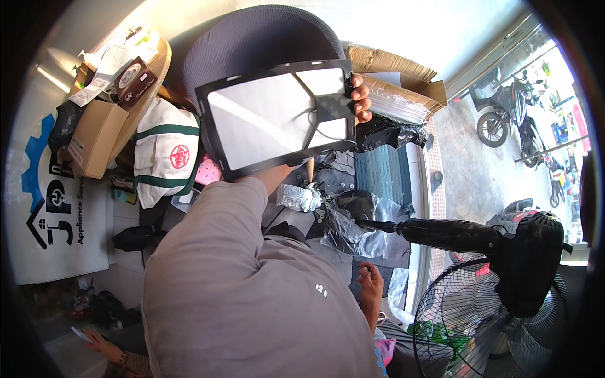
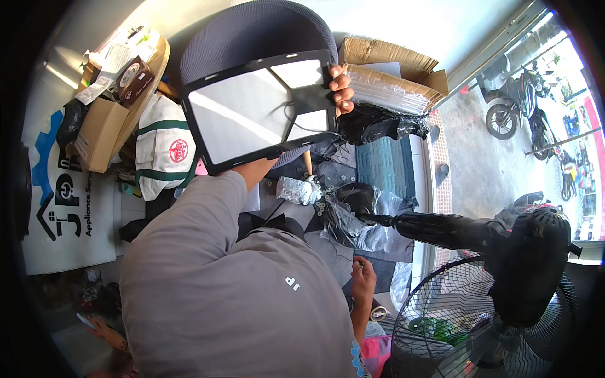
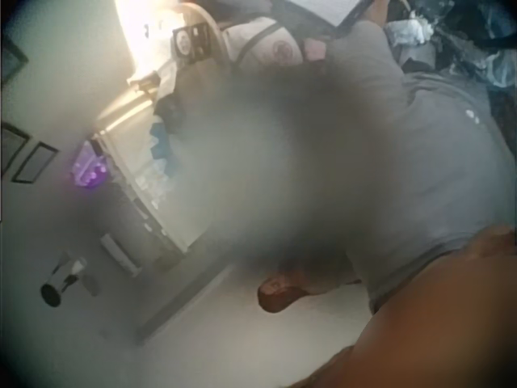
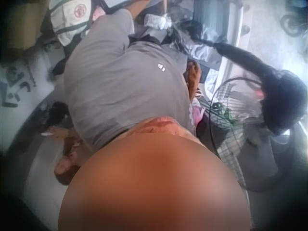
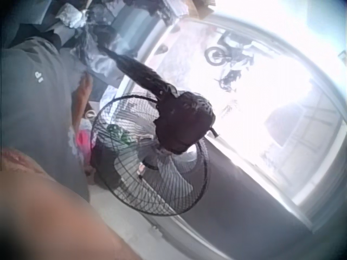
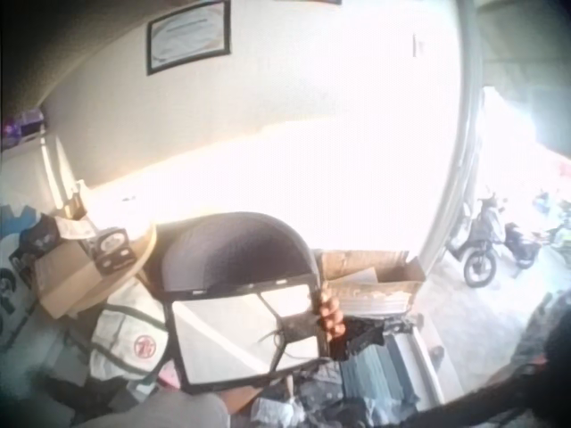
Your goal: The person assembles a standing fan by attaching the base to the pole. They handle the fan head, pole, and base, then insert and tighten a bolt into the base to secure it.
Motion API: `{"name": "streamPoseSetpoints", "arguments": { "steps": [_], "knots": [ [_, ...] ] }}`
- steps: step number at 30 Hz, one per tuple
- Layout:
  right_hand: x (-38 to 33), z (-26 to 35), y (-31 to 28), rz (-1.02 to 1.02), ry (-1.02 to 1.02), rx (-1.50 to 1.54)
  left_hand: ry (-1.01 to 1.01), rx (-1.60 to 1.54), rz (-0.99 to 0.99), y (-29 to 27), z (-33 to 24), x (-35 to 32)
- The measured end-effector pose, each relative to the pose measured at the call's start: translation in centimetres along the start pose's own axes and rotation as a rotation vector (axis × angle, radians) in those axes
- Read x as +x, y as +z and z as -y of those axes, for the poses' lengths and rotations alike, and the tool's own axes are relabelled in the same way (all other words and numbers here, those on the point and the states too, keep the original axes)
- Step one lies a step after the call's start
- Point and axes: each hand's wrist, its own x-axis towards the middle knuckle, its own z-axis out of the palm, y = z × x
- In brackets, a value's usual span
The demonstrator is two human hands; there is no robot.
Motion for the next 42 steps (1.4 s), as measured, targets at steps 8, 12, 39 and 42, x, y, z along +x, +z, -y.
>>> {"name": "streamPoseSetpoints", "arguments": {
  "steps": [8, 12, 39, 42],
  "knots": [
    [2.2, 6.5, 1.4, -0.060, -0.191, 0.029, 0.214, 0.161, -0.092, 0.8, 1.3, 0.2],
    [3.3, 9.8, 2.6, 0.039, -0.370, 0.049, -0.011, 0.055, 0.183, -0.6, 0.1, 1.5],
    [3.5, 12.9, 3.2, 0.196, -0.389, 0.551, 0.138, 0.443, -1.318, 4.2, 2.2, -1.4],
    [4.5, 15.8, 3.2, 0.296, -0.582, 0.722, 0.119, 0.716, -1.390, 5.3, 2.6, -2.3]
  ]
}}
